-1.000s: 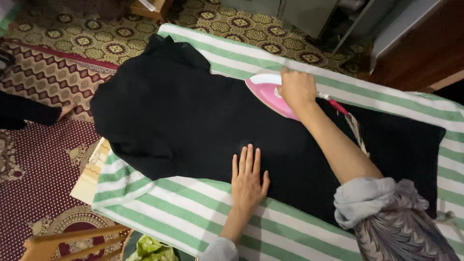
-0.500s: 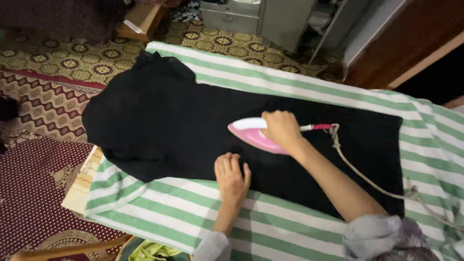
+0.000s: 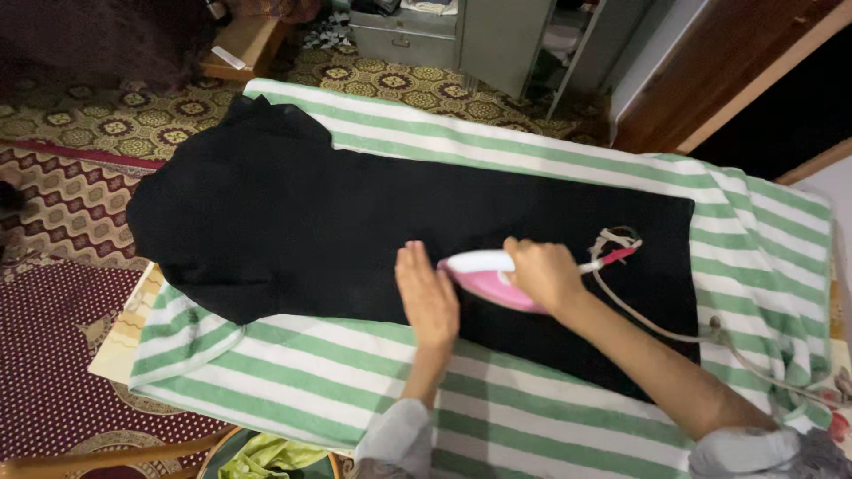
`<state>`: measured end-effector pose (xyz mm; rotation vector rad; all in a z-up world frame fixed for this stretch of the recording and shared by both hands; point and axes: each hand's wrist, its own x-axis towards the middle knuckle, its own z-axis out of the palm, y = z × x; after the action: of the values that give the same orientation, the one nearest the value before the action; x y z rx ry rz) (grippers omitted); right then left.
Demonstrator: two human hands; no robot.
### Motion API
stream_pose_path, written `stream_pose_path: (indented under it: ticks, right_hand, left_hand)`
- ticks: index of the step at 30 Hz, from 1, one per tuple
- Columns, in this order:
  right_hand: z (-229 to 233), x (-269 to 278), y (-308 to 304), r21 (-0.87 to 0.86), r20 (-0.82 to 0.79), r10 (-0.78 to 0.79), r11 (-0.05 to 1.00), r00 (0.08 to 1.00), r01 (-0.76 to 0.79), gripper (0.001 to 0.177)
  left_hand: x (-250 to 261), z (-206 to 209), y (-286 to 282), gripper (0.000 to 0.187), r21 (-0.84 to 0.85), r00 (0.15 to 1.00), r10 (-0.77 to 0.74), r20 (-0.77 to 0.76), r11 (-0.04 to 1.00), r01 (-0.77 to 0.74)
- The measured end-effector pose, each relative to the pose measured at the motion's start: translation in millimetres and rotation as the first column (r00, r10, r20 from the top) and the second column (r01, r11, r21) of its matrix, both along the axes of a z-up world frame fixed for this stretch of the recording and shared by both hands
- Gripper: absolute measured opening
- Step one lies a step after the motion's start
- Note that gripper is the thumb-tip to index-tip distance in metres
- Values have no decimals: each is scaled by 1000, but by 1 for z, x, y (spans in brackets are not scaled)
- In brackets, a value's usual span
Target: The person irons a black garment on an ironing board, smoothing the fabric with their hands and moving a pink and white iron across different sections of the cloth.
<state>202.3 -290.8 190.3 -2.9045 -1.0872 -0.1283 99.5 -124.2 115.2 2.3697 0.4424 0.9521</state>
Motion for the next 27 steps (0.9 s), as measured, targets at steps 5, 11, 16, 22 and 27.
stream_pose_path:
  ticks: [5,11,16,22,27]
  right_hand:
    - [-3,56,-5,61,150,-65,997,987,57,36]
    - [-19,125,0,148,193,-128,984,973,100,32]
    - [-29,164,9,116,187,-249,966,950,230,29]
    - [-17,155,9,161,69,-258,956,964,244,37]
    - [-1,85,-3,107,-21,-204,973,979,205,33]
  left_hand:
    - [9,-12,-26,66,173,963,-54,-263,980,102]
    - [7,-9,-26,68,211,935,-33,-352,971,114]
    - [8,-8,-28,68,220,935,-29,-353,969,113]
    - [9,-12,-27,67,254,931,-16,-365,960,116]
    - [11,-25,-24,68,248,932,-28,-361,961,124]
